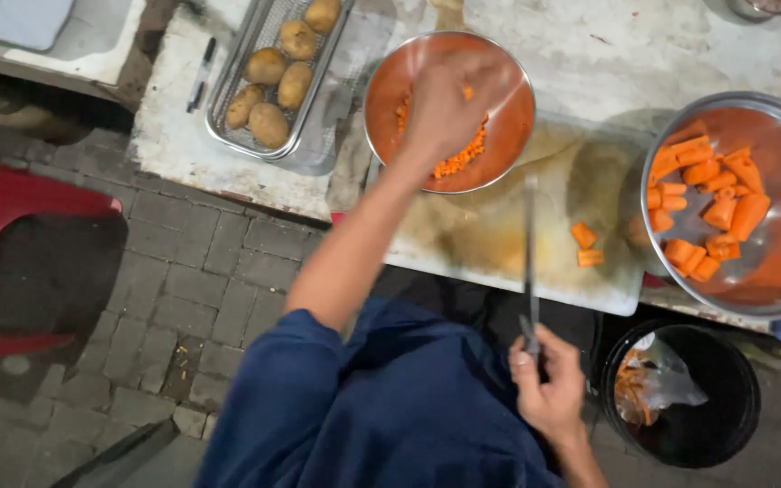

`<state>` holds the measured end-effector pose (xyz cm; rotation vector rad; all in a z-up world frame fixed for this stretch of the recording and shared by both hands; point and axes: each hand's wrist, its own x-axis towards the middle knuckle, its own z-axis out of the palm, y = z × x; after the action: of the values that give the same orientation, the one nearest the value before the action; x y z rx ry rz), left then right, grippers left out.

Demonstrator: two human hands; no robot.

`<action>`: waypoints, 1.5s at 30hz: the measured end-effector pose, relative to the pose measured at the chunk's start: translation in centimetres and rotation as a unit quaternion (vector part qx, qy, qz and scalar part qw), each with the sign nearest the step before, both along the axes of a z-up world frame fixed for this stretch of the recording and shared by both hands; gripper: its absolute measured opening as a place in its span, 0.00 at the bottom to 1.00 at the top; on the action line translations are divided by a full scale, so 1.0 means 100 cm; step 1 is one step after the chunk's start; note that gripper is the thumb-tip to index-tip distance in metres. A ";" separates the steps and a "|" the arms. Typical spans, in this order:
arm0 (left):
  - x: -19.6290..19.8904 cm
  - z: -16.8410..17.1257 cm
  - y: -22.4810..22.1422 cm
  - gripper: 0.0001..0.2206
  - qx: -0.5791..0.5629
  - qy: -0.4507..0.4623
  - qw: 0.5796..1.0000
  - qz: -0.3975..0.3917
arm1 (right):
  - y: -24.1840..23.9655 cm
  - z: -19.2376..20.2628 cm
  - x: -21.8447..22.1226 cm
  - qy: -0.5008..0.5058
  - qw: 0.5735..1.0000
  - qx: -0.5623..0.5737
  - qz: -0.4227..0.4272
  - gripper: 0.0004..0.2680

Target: Dicing carrots into small pieces on a cutting board using a chef's knife

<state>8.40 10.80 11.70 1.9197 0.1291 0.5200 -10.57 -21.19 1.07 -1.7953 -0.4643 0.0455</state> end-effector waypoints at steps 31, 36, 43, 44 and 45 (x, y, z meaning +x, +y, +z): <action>-0.001 -0.077 -0.124 0.08 0.420 -0.147 0.833 -0.329 | -0.077 -0.014 0.031 -0.012 0.980 0.191 -0.053 0.15; 0.016 -0.159 -0.159 0.07 0.496 -0.149 0.800 -0.303 | -0.073 -0.009 0.017 0.007 0.992 0.117 -0.053 0.17; -0.018 -0.117 -0.122 0.13 0.408 -0.144 0.806 -0.404 | -0.072 0.022 0.010 0.076 0.987 -0.078 -0.115 0.19; -0.028 -0.118 -0.117 0.13 0.400 -0.152 0.801 -0.420 | -0.069 0.031 0.012 0.065 0.983 -0.136 -0.108 0.20; -0.037 -0.120 -0.112 0.14 0.391 -0.160 0.795 -0.435 | -0.065 0.039 0.015 0.054 0.975 -0.193 -0.099 0.20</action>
<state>4.65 -0.36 -0.29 2.3357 -1.3316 0.2434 -9.02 -27.72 4.97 -2.2014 -0.2039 0.0995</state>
